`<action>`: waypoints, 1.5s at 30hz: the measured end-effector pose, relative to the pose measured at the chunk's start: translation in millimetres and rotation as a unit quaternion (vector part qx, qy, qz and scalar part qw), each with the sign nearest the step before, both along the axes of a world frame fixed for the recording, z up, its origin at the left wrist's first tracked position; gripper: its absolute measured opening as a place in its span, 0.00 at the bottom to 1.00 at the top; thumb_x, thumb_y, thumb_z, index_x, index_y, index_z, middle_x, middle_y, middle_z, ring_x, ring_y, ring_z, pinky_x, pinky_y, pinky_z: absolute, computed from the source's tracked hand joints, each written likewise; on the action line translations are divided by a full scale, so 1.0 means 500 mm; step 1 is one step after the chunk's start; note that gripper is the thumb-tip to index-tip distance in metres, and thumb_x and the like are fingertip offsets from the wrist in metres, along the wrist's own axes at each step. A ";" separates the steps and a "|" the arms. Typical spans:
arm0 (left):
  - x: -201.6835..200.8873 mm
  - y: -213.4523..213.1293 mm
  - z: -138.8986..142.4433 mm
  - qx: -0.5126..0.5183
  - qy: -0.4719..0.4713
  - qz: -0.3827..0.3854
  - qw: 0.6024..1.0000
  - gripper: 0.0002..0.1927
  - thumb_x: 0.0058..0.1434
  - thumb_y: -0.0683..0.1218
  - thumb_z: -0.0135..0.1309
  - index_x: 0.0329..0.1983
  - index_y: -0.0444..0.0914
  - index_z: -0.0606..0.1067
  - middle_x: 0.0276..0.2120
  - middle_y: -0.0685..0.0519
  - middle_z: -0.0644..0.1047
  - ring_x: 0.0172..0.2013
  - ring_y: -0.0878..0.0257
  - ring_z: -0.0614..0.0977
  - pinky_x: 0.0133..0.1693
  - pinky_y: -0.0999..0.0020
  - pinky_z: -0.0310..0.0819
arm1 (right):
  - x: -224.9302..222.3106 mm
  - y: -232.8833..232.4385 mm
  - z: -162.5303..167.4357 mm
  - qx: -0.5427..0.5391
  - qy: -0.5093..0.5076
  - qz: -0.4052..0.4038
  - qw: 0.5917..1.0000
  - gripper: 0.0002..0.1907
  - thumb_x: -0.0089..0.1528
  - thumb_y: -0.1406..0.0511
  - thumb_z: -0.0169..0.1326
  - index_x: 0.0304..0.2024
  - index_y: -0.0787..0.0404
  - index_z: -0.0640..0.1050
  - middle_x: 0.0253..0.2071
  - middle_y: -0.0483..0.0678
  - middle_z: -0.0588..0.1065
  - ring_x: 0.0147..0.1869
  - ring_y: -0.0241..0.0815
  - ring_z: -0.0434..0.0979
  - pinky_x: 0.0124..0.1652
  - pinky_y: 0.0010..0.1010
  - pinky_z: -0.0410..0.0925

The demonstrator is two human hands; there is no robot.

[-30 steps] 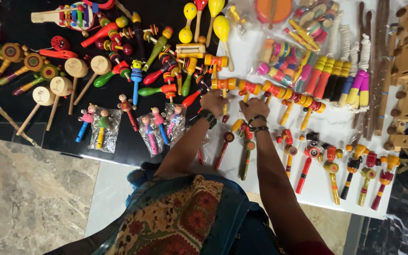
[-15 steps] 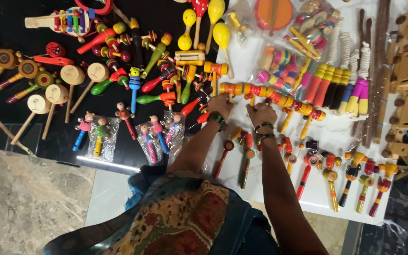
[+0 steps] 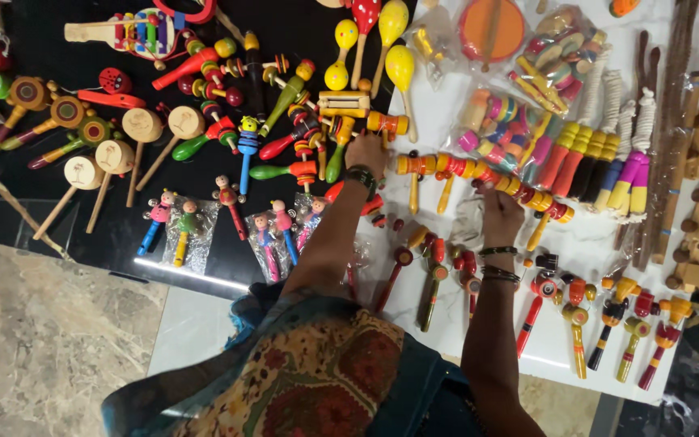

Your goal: The person wipes colorful wooden toys one at a time with a white cloth, picking each toy from a display table, rubbing its surfaces, and placing it back among the arranged toys. The person continues this pick-wipe-place cycle across many different toys throughout the clip.

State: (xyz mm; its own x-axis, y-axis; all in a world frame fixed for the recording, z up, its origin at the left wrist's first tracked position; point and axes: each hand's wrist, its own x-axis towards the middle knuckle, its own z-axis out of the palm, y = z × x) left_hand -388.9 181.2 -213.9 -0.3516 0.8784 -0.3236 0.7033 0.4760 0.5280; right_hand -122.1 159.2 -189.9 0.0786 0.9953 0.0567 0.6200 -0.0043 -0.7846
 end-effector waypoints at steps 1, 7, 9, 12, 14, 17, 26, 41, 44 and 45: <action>-0.002 0.003 0.001 -0.002 -0.003 -0.004 1.000 0.20 0.56 0.60 0.63 0.40 0.41 0.81 0.37 0.45 0.82 0.40 0.48 0.85 0.43 0.54 0.81 | 0.003 0.001 0.002 -0.033 0.033 -0.017 0.999 0.16 0.73 0.55 0.57 0.43 0.59 0.87 0.25 0.46 0.73 0.32 0.36 0.68 0.34 0.32 0.60; -0.002 0.011 -0.004 -0.025 -0.025 0.064 0.997 0.20 0.56 0.60 0.63 0.37 0.40 0.83 0.35 0.44 0.83 0.38 0.50 0.85 0.43 0.57 0.80 | 0.019 -0.006 0.021 -0.131 0.375 -0.082 0.914 0.22 0.73 0.52 0.50 0.43 0.64 0.83 0.35 0.43 0.79 0.38 0.36 0.75 0.41 0.29 0.69; -0.008 0.009 -0.009 0.037 -0.056 0.043 0.997 0.20 0.51 0.59 0.65 0.34 0.39 0.83 0.31 0.45 0.83 0.35 0.51 0.85 0.42 0.58 0.81 | 0.029 -0.014 0.034 -0.139 0.493 -0.081 0.855 0.23 0.73 0.51 0.46 0.47 0.63 0.80 0.39 0.45 0.79 0.42 0.39 0.79 0.45 0.32 0.72; -0.012 -0.007 -0.006 0.134 -0.109 0.037 0.984 0.20 0.48 0.59 0.65 0.30 0.38 0.83 0.27 0.47 0.83 0.30 0.52 0.85 0.38 0.59 0.81 | 0.034 -0.033 0.060 -0.124 0.609 -0.023 0.783 0.22 0.73 0.52 0.44 0.54 0.63 0.76 0.47 0.47 0.78 0.50 0.42 0.79 0.52 0.36 0.73; -0.006 -0.025 -0.003 0.202 -0.137 0.041 0.969 0.19 0.49 0.58 0.66 0.29 0.37 0.82 0.25 0.47 0.82 0.27 0.54 0.85 0.35 0.60 0.80 | 0.028 -0.042 0.084 -0.118 0.638 0.019 0.761 0.23 0.72 0.53 0.44 0.57 0.63 0.74 0.52 0.49 0.77 0.54 0.44 0.78 0.55 0.38 0.72; 0.018 -0.080 0.021 0.304 -0.170 0.044 0.936 0.17 0.51 0.54 0.68 0.28 0.36 0.78 0.23 0.49 0.81 0.25 0.59 0.84 0.31 0.64 0.79 | 0.000 -0.060 0.128 -0.056 0.576 0.065 0.813 0.19 0.69 0.63 0.52 0.61 0.60 0.72 0.57 0.49 0.75 0.60 0.45 0.76 0.61 0.40 0.70; 0.136 -0.288 0.111 0.359 -0.375 -0.027 0.854 0.12 0.53 0.38 0.65 0.36 0.36 0.73 0.27 0.56 0.77 0.25 0.73 0.79 0.26 0.74 0.73 | -0.157 -0.174 0.198 0.350 -0.212 0.155 0.899 0.29 0.64 0.64 0.60 0.66 0.62 0.70 0.65 0.60 0.72 0.67 0.60 0.72 0.65 0.51 0.63; 0.164 -0.490 0.183 0.428 -0.379 -0.119 0.812 0.14 0.56 0.42 0.69 0.40 0.35 0.76 0.30 0.54 0.82 0.31 0.75 0.82 0.35 0.76 0.78 | -0.020 -0.233 0.184 -0.199 0.615 0.151 0.748 0.16 0.75 0.53 0.46 0.52 0.57 0.72 0.43 0.45 0.75 0.42 0.38 0.77 0.31 0.27 0.69; 0.162 -0.488 0.213 0.450 -0.397 -0.092 0.795 0.15 0.56 0.40 0.67 0.46 0.34 0.77 0.35 0.53 0.83 0.35 0.74 0.83 0.37 0.76 0.79 | -0.084 -0.270 0.147 -0.091 0.671 0.117 0.727 0.15 0.77 0.55 0.45 0.53 0.59 0.71 0.45 0.45 0.74 0.46 0.39 0.76 0.38 0.28 0.68; 0.159 -0.485 0.225 0.471 -0.381 -0.078 0.792 0.15 0.56 0.40 0.67 0.46 0.34 0.78 0.35 0.53 0.83 0.35 0.74 0.84 0.37 0.76 0.79 | -0.098 -0.282 0.139 -0.058 0.663 0.103 0.739 0.16 0.77 0.55 0.45 0.54 0.60 0.71 0.47 0.46 0.74 0.47 0.39 0.76 0.40 0.28 0.68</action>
